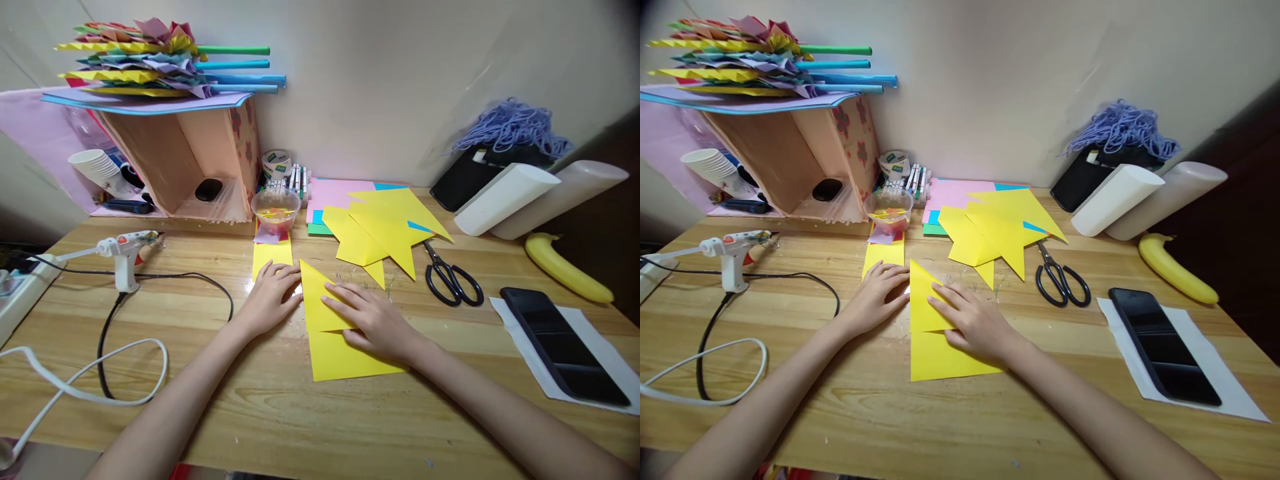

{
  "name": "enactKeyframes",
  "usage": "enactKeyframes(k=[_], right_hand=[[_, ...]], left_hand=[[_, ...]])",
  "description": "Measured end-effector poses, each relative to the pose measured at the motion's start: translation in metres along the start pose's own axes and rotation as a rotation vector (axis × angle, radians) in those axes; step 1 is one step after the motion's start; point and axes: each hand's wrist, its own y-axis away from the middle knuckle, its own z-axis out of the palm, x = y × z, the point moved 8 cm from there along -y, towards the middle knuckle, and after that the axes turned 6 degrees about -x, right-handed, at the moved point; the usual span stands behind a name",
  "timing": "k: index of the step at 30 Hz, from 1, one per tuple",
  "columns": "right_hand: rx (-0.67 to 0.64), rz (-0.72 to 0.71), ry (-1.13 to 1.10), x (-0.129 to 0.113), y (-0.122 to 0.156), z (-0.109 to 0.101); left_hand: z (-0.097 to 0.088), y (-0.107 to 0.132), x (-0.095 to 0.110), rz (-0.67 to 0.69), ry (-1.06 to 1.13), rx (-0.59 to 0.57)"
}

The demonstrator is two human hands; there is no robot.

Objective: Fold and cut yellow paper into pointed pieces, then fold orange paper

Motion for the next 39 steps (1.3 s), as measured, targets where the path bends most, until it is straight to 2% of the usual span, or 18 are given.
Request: enactKeyframes(k=[5, 8, 11, 14, 18, 39], right_hand=[[0.001, 0.016, -0.031, 0.004, 0.000, 0.002], [-0.002, 0.024, -0.041, 0.005, 0.000, 0.002], [-0.010, 0.021, -0.046, 0.004, -0.001, 0.001], [-0.002, 0.019, -0.054, 0.005, -0.001, 0.000], [0.021, 0.017, -0.074, 0.005, -0.001, -0.002], [-0.004, -0.006, -0.076, 0.003, -0.002, 0.000]], left_hand=[[-0.006, 0.002, -0.010, -0.084, 0.101, 0.122], [-0.009, 0.003, -0.011, -0.103, 0.165, 0.157], [-0.005, 0.003, -0.002, -0.037, 0.151, 0.105], [0.007, 0.002, 0.008, 0.040, 0.088, -0.007], [0.018, 0.001, 0.010, 0.054, 0.019, -0.095], [0.022, 0.002, 0.008, 0.048, -0.029, -0.105]])
